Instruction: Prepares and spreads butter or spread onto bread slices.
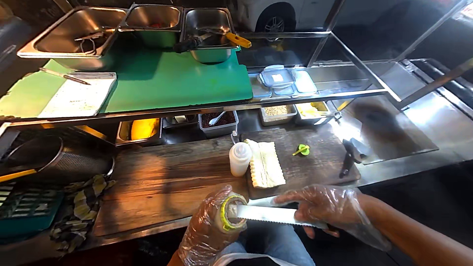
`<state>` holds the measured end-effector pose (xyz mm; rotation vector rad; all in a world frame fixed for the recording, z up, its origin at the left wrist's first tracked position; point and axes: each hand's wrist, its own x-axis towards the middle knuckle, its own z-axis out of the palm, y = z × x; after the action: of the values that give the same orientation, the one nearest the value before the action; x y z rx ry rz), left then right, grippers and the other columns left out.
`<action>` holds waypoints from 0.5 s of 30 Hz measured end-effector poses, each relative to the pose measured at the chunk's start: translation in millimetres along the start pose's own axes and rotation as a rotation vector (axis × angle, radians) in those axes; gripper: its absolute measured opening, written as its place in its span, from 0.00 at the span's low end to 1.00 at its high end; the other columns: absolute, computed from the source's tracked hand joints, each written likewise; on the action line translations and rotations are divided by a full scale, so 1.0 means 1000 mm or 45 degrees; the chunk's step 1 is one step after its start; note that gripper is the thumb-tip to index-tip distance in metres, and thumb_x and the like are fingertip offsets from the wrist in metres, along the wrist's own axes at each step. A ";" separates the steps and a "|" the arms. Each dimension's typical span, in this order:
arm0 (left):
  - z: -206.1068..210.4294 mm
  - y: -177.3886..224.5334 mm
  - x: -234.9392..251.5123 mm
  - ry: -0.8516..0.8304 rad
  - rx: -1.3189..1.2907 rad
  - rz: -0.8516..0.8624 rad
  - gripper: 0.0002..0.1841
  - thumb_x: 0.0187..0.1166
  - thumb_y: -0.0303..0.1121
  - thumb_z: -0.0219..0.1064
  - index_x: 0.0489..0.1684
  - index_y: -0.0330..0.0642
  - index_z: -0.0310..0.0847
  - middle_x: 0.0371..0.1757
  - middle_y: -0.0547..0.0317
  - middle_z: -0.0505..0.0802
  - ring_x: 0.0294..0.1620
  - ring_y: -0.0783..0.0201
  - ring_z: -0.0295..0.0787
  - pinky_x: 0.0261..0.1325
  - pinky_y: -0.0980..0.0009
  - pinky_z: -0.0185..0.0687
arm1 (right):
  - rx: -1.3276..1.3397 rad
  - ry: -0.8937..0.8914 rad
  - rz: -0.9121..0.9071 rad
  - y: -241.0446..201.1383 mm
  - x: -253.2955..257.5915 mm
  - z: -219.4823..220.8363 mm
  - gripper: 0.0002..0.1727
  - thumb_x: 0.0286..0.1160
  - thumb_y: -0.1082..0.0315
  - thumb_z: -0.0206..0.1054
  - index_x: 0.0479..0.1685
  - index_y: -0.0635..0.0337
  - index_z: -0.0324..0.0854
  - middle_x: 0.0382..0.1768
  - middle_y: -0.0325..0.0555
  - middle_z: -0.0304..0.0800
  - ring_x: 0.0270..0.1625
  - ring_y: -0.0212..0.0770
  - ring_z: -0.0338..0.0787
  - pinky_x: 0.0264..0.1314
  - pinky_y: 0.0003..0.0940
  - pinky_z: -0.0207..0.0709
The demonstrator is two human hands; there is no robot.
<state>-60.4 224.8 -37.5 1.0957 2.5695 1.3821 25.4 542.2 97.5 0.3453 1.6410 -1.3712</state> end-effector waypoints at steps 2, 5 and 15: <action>0.003 0.012 0.005 -0.009 -0.060 -0.024 0.49 0.51 0.58 0.88 0.75 0.39 0.79 0.68 0.48 0.90 0.71 0.60 0.86 0.77 0.63 0.80 | -0.021 -0.018 -0.021 0.007 -0.008 -0.003 0.21 0.89 0.60 0.58 0.79 0.41 0.77 0.22 0.39 0.82 0.15 0.31 0.76 0.18 0.26 0.73; 0.012 0.028 0.012 0.048 -0.116 -0.062 0.50 0.48 0.56 0.90 0.75 0.39 0.78 0.67 0.48 0.90 0.71 0.61 0.86 0.76 0.62 0.82 | 0.019 -0.027 -0.119 0.036 -0.021 -0.024 0.19 0.87 0.59 0.61 0.73 0.43 0.82 0.20 0.36 0.80 0.15 0.29 0.77 0.18 0.24 0.74; 0.073 0.101 0.042 0.239 0.017 -0.151 0.49 0.45 0.55 0.91 0.70 0.33 0.80 0.63 0.47 0.92 0.67 0.62 0.89 0.73 0.64 0.84 | 0.032 -0.087 -0.296 0.101 -0.054 -0.120 0.17 0.83 0.63 0.63 0.67 0.48 0.85 0.22 0.33 0.86 0.18 0.28 0.82 0.21 0.23 0.78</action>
<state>-10.4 338.5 5.0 0.8365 2.7239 1.5078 68.9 700.1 70.4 0.1230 1.6477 -1.5592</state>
